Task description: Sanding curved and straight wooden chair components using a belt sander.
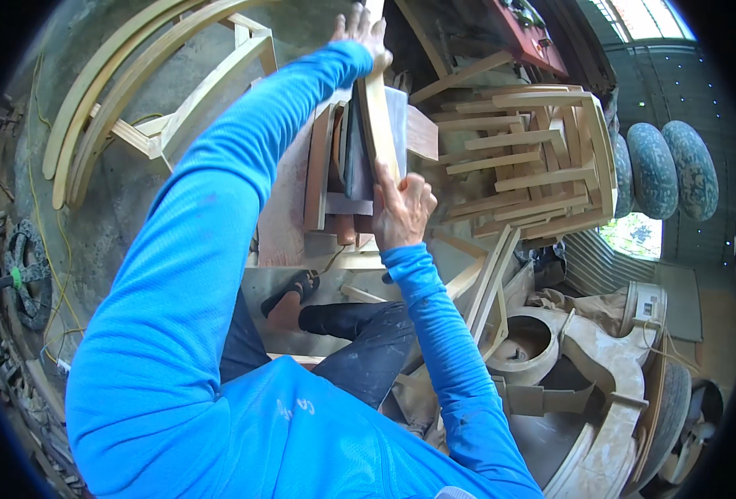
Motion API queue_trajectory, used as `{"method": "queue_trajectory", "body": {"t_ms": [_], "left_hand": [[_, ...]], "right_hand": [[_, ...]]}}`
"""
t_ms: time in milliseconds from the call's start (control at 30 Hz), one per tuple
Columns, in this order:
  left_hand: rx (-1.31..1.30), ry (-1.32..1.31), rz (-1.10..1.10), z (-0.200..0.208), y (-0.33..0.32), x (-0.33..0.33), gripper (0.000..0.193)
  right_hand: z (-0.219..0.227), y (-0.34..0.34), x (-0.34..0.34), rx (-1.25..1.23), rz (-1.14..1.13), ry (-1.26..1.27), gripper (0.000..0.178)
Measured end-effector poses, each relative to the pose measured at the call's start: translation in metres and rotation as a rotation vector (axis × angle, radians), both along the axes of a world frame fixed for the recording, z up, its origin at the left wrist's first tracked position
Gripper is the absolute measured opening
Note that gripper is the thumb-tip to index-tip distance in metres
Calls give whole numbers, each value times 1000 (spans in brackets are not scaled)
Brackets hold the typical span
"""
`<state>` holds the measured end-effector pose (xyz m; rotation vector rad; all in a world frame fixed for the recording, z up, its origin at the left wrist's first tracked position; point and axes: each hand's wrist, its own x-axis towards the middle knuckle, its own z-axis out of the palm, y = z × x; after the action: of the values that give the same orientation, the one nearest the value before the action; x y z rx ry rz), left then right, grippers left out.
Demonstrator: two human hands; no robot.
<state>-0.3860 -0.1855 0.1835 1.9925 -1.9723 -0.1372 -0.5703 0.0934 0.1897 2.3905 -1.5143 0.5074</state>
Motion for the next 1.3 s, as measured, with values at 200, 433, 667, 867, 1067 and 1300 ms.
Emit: {"method": "queue_trajectory", "body": {"t_ms": [200,433,667,867,1067,1300], "left_hand": [[116,-52,-85,11,141,-49,84],[156,-55,-227,8,309,-106,86],[87,-157,-158,3,290,-96,87],[-11,-79,-199,-17,320,-96,83],[4,-156,-210,-15,370,-113,85],[-26,-98,-192,-22,244,-82,81]], "right_hand": [[-8,127,-62,188,-89,-151,75],[-3,302,-128,482,-184,-226,85],[-10,470,-189,590,-199,-178,88],[6,606,-242,661,-260,-204,81],[12,642,-261,696,-301,-302,66],[8,506,-245,736,-237,-367,68]]}}
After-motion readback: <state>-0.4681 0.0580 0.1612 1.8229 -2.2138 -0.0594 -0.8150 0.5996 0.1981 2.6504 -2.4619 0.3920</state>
